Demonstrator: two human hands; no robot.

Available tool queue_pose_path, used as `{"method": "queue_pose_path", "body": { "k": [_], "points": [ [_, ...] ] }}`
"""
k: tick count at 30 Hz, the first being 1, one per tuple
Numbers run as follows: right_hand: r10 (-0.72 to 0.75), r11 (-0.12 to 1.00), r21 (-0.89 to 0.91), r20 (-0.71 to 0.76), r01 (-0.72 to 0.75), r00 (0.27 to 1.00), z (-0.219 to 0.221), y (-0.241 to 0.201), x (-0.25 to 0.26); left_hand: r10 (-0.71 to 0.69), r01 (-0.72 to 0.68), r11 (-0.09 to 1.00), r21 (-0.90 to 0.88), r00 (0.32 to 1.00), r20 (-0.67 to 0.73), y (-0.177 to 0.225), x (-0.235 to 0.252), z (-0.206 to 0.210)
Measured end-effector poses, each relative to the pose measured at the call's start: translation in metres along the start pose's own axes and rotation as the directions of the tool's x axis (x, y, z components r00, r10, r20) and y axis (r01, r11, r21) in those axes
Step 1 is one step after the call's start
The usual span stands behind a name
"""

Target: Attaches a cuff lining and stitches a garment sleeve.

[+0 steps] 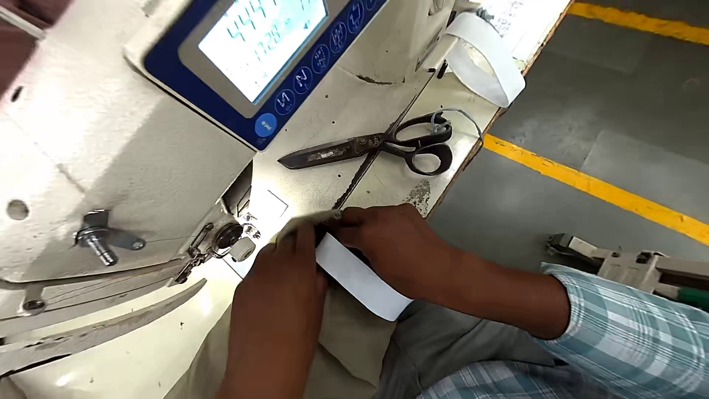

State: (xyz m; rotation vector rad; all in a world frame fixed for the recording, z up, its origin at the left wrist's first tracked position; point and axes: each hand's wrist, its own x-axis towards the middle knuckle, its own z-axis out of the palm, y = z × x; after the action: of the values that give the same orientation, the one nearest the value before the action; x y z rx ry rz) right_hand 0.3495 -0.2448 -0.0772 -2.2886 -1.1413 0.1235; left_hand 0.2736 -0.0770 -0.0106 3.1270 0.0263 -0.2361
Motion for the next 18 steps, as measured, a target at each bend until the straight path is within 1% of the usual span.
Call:
{"method": "queue_pose_path", "body": {
  "k": [1, 3, 5, 7, 9, 12, 13, 15, 18],
  "points": [
    [-0.002, 1.000, -0.018, 0.032, 0.002, 0.999, -0.003, -0.001, 0.003, 0.038, -0.039, 0.998, 0.045, 0.999, 0.010, 0.003, -0.011, -0.010],
    [0.006, 0.999, -0.042, 0.093, -0.002, 0.996, -0.009, -0.005, 0.009, 0.087, -0.096, 0.992, 0.084, 0.991, 0.100, 0.006, -0.028, -0.029],
    [0.008, 0.998, -0.067, 0.111, -0.001, 0.994, -0.012, -0.009, 0.015, 0.135, -0.136, 0.991, -0.002, 0.978, 0.158, 0.007, -0.035, -0.038],
    [0.019, 0.997, -0.078, 0.111, -0.010, 0.994, -0.011, -0.010, 0.018, 0.160, -0.147, 0.985, -0.095, 0.975, 0.156, 0.006, -0.035, -0.036],
    [0.058, 0.996, -0.072, 0.168, -0.047, 0.984, -0.014, -0.010, 0.019, 0.146, -0.139, 0.988, -0.065, 0.983, 0.111, -0.001, -0.031, -0.022],
    [0.103, 0.994, -0.049, 0.205, -0.095, 0.973, -0.015, -0.010, 0.018, 0.028, -0.038, 0.996, 0.084, 0.994, 0.110, -0.005, -0.021, -0.011],
    [0.117, 0.993, -0.042, 0.202, -0.111, 0.972, -0.014, -0.010, 0.018, 0.019, -0.027, 0.993, 0.112, 0.997, 0.073, -0.004, -0.019, -0.011],
    [0.137, 0.991, -0.029, 0.189, -0.134, 0.972, -0.013, -0.009, 0.019, 0.043, -0.035, 0.991, 0.127, 0.997, -0.064, 0.000, -0.017, -0.010],
    [0.152, 0.988, -0.020, 0.173, -0.150, 0.973, -0.014, -0.007, 0.020, 0.119, -0.091, 0.990, 0.111, 0.953, -0.280, -0.001, -0.014, -0.002]
  ]
}}
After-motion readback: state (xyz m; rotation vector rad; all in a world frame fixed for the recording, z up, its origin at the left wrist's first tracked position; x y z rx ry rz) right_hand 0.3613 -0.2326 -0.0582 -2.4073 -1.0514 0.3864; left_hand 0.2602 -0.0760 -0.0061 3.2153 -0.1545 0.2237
